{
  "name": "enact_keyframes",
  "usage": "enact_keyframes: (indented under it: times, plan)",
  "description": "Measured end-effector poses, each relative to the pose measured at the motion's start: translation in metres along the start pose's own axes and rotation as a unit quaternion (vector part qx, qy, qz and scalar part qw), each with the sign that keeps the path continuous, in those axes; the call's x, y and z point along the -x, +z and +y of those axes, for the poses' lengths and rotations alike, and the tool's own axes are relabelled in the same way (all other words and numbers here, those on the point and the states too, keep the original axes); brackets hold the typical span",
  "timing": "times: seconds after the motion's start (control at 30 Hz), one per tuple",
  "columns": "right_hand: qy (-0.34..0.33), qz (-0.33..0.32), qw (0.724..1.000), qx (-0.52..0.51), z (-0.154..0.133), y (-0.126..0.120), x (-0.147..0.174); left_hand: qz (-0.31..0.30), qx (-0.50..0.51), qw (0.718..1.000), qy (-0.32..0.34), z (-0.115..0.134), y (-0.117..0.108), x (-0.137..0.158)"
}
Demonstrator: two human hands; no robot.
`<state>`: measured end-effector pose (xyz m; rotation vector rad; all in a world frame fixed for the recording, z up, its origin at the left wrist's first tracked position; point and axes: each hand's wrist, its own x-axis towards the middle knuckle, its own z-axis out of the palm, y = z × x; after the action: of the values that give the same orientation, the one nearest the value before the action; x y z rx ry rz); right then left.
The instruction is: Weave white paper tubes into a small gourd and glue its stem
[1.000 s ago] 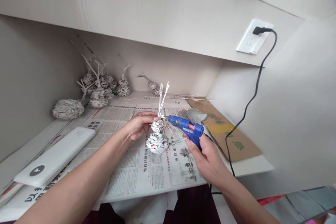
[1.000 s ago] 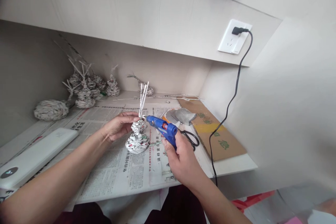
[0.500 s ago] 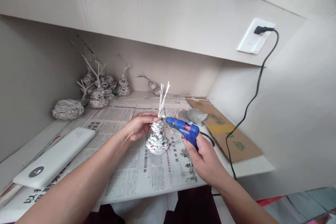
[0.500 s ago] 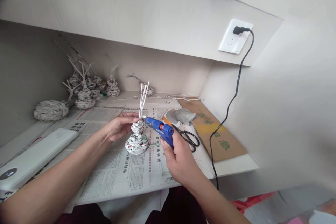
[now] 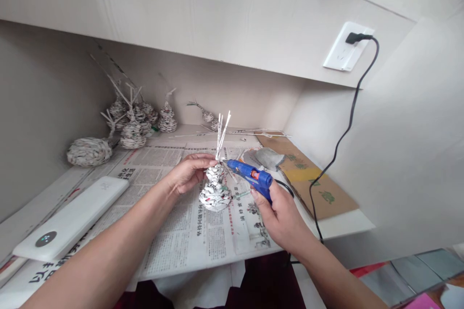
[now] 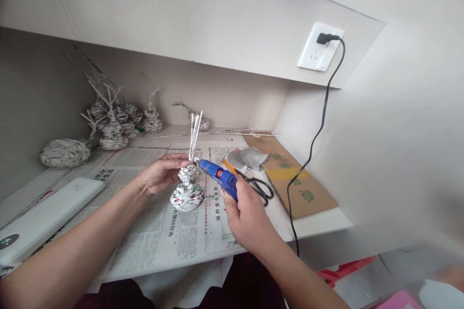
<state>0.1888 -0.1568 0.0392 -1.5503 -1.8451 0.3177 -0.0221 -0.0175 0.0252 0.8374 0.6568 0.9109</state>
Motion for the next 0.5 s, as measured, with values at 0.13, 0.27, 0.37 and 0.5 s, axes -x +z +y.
enact_keyframes:
  times: [0.13, 0.27, 0.37, 0.5]
  plan:
    - [-0.008, 0.014, 1.0, 0.02, 0.0036, 0.0013, 0.001, 0.001, 0.001, 1.0, -0.002, 0.0009, 0.0014, 0.0013]
    - [-0.024, 0.024, 0.999, 0.033, 0.0072, 0.0033, 0.0011, 0.004, 0.005, 1.0, -0.003, 0.002, 0.0022, 0.0023]
    - [-0.027, 0.035, 0.998, 0.035, 0.0092, 0.0035, 0.0007, -0.003, 0.007, 1.0, 0.001, 0.0019, 0.0012, 0.0019]
    - [-0.012, 0.059, 0.998, 0.019, 0.0086, 0.001, 0.0009, 0.003, 0.006, 1.0, 0.003, 0.0007, -0.0001, 0.0001]
